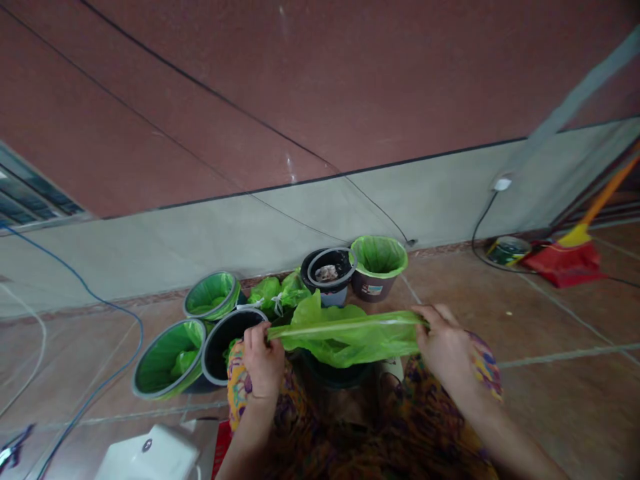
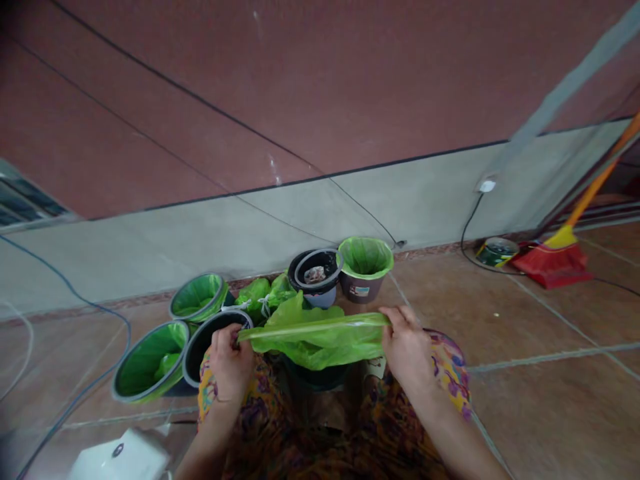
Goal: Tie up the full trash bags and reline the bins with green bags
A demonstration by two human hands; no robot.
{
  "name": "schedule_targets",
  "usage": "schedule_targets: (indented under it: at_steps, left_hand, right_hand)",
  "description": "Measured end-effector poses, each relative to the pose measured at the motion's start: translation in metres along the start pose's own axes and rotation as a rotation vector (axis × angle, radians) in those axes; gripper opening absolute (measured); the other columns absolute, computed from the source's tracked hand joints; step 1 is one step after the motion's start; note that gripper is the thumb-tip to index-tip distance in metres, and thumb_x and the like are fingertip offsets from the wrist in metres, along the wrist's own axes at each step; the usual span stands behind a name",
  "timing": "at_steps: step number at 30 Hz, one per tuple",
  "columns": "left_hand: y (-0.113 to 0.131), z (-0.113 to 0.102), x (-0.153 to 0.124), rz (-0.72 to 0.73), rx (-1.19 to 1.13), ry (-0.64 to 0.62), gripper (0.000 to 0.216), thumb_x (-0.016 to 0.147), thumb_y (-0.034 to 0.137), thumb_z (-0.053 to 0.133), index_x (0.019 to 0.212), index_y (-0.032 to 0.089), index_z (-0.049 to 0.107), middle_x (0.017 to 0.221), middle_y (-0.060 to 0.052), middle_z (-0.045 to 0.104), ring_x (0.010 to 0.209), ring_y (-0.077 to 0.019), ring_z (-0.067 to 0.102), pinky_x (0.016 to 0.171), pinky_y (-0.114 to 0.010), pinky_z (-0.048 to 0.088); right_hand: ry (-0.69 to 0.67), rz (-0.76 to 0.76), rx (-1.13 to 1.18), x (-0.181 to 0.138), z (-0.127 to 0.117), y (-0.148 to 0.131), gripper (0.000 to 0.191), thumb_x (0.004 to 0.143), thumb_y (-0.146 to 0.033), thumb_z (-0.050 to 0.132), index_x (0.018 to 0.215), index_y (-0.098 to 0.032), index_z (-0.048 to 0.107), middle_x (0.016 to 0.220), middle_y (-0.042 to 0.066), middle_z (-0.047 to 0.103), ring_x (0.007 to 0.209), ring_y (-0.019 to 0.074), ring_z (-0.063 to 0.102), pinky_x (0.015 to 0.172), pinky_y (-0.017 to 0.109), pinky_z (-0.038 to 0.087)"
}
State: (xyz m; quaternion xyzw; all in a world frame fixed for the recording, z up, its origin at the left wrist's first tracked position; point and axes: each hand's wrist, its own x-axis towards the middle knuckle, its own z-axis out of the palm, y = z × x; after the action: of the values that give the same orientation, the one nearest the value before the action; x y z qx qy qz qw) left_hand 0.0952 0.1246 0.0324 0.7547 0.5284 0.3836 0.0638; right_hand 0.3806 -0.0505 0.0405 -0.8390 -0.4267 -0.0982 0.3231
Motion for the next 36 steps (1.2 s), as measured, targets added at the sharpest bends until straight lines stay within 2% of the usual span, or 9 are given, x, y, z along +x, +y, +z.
schedule_targets:
  at_steps: [3,6,11,14,19,22,26,30,36]
  left_hand:
    - [-0.016,-0.009,0.002,0.000,0.048,0.005,0.026,0.078,0.013,0.049,0.099,0.019,0.063,0.096,-0.008,0.059,0.090,-0.0212,0.060,0.079,-0.031,0.045]
    - [-0.028,-0.016,0.003,-0.069,0.128,0.015,0.026,0.077,0.015,0.050,0.099,0.018,0.065,0.098,-0.008,0.062,0.087,-0.0210,0.061,0.077,-0.030,0.046]
    - [-0.019,-0.020,0.001,-0.182,0.194,-0.120,0.034,0.081,0.015,0.048,0.110,0.017,0.066,0.089,-0.007,0.070,0.081,-0.0208,0.063,0.071,-0.029,0.044]
    - [-0.005,-0.018,-0.005,-0.196,0.172,-0.222,0.032,0.084,0.018,0.049,0.110,0.019,0.067,0.081,-0.005,0.071,0.071,-0.0183,0.063,0.066,-0.026,0.042]
    - [0.016,-0.005,-0.020,-0.149,0.064,-0.311,0.034,0.081,0.013,0.048,0.109,0.019,0.067,0.079,-0.003,0.072,0.065,-0.0148,0.063,0.065,-0.023,0.042]
    - [0.027,0.001,-0.031,-0.103,-0.016,-0.341,0.035,0.079,0.012,0.048,0.109,0.019,0.067,0.088,-0.004,0.073,0.072,-0.0157,0.066,0.069,-0.024,0.045]
    - [0.036,0.002,-0.041,-0.046,-0.079,-0.362,0.037,0.078,0.009,0.048,0.107,0.020,0.067,0.094,-0.004,0.074,0.081,-0.0163,0.067,0.076,-0.023,0.047]
    - [0.028,0.000,-0.042,-0.065,-0.026,-0.403,0.033,0.079,0.012,0.051,0.106,0.021,0.068,0.090,-0.003,0.074,0.080,-0.0164,0.068,0.075,-0.023,0.046]
    - [0.002,0.003,-0.033,-0.066,0.166,-0.429,0.024,0.083,0.018,0.053,0.101,0.020,0.069,0.093,-0.005,0.074,0.086,-0.0193,0.067,0.073,-0.025,0.042]
  right_hand:
    - [0.073,0.114,0.020,-0.002,0.003,0.015,0.039,0.073,-0.011,0.046,0.104,-0.021,0.069,0.100,0.008,0.065,0.089,0.0214,0.065,0.084,0.032,0.051]
    - [0.033,0.244,-0.025,-0.007,0.009,0.030,0.041,0.072,-0.009,0.045,0.105,-0.018,0.069,0.101,0.009,0.067,0.088,0.0209,0.066,0.083,0.031,0.050]
    - [-0.421,0.236,-0.250,-0.023,0.014,0.026,0.038,0.079,-0.013,0.049,0.112,-0.016,0.068,0.105,0.014,0.068,0.088,0.0237,0.067,0.081,0.034,0.048]
    - [-0.556,0.176,-0.338,-0.028,0.009,0.003,0.046,0.080,-0.024,0.059,0.125,-0.016,0.060,0.121,0.017,0.062,0.102,0.0307,0.063,0.084,0.041,0.047]
    - [-0.520,-0.076,-0.202,-0.033,0.006,-0.060,0.067,0.072,-0.025,0.070,0.136,-0.022,0.051,0.144,0.013,0.046,0.127,0.0353,0.044,0.101,0.050,0.037]
    - [-0.600,-0.269,0.099,-0.042,0.019,-0.103,0.061,0.076,-0.030,0.066,0.134,-0.021,0.052,0.140,0.010,0.050,0.125,0.0269,0.047,0.105,0.041,0.037]
    - [-0.618,-0.319,0.133,-0.051,0.044,-0.136,0.046,0.080,-0.023,0.059,0.125,-0.016,0.059,0.127,0.011,0.060,0.117,0.0270,0.052,0.102,0.040,0.038]
    - [-0.656,-0.259,0.027,-0.043,0.053,-0.132,0.034,0.086,-0.012,0.045,0.112,-0.016,0.066,0.111,0.010,0.068,0.107,0.0235,0.059,0.094,0.034,0.041]
    - [-0.655,-0.071,-0.166,-0.016,0.041,-0.096,0.044,0.092,-0.012,0.034,0.127,-0.021,0.060,0.113,0.009,0.070,0.098,0.0194,0.066,0.082,0.027,0.044]
